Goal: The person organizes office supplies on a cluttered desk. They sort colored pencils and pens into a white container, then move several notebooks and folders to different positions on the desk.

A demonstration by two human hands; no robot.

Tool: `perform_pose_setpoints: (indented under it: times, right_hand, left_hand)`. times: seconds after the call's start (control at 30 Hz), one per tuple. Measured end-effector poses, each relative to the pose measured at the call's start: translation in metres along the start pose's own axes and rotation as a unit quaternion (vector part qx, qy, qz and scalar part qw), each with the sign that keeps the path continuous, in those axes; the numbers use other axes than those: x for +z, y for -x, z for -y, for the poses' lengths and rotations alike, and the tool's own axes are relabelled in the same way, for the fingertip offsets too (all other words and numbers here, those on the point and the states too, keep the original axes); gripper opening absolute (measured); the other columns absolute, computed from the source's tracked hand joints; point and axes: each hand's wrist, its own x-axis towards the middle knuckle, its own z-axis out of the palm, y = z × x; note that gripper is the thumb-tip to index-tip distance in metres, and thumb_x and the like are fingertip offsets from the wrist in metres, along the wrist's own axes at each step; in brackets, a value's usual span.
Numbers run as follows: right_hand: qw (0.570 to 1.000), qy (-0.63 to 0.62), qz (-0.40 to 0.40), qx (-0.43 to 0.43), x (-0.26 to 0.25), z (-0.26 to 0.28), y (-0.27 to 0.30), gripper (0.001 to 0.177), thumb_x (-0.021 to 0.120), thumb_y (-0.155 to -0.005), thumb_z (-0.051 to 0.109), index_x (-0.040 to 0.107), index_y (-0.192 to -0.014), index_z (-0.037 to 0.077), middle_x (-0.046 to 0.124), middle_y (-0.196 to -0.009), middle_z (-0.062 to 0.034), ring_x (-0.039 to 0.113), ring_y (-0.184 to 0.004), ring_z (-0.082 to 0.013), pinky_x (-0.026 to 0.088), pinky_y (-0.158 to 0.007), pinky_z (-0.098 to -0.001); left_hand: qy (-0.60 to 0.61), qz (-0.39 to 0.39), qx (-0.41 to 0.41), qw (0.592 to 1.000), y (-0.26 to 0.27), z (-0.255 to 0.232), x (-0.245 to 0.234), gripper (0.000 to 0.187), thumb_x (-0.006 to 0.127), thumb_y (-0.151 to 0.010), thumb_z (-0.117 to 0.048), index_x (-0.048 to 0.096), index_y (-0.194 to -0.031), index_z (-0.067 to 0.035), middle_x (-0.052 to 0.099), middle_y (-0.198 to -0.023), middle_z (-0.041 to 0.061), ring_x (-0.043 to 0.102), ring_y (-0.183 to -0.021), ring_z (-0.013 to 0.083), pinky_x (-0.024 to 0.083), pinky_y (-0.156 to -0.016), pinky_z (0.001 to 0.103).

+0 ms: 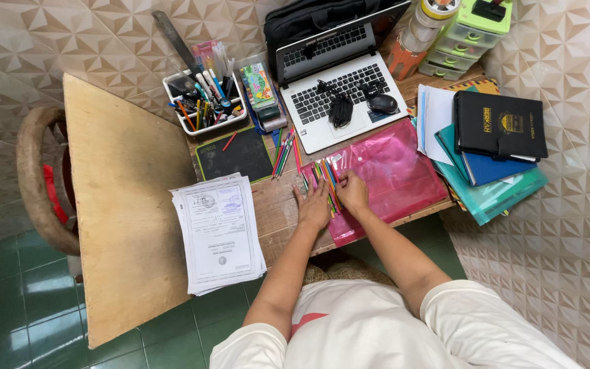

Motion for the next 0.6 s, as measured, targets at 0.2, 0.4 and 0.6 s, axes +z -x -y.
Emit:
perform_pose_setpoints:
  times: [0.2, 0.4, 0.6]
  right_hand:
    - [0.975, -0.006, -0.034, -0.221, -0.011, 0.044, 0.006, 0.020, 0.071, -0.083, 0.007, 0.073, -0.102, 0.002, 0.069, -0.100, -0.0174, 0.071, -0.088, -0.0337, 0.058, -0.079, -0.0428]
    - [0.946, -0.090, 0.030, -0.310, -0.005, 0.119, 0.012, 0.016, 0.073, -0.086, 0.001, 0.072, -0.102, 0.001, 0.070, -0.098, -0.0160, 0.072, -0.084, -0.0303, 0.058, -0.074, -0.0374]
    - [0.923, -0.205, 0.028, -0.326, 0.023, 0.181, 0.002, 0.017, 0.076, -0.090, 0.002, 0.070, -0.106, 0.000, 0.076, -0.099, -0.0099, 0.077, -0.088, -0.0177, 0.061, -0.079, -0.0292]
  left_hand:
    - [-0.032, -0.161, 0.012, 0.986, 0.009, 0.014, -0.059, 0.069, 0.062, -0.093, -0.024, 0.038, -0.158, -0.022, 0.031, -0.166, 0.013, 0.020, -0.155, 0.0390, 0.003, -0.117, 0.074]
    - [0.028, -0.295, -0.018, 0.955, 0.014, 0.055, -0.107, 0.038, 0.067, -0.091, -0.024, 0.070, -0.129, -0.021, 0.057, -0.147, 0.010, 0.034, -0.149, 0.0389, 0.005, -0.118, 0.076]
    - [0.075, -0.347, -0.092, 0.931, 0.023, 0.103, -0.140, 0.018, 0.068, -0.094, -0.026, 0.079, -0.108, -0.023, 0.068, -0.134, -0.001, 0.039, -0.148, 0.0357, 0.000, -0.121, 0.072]
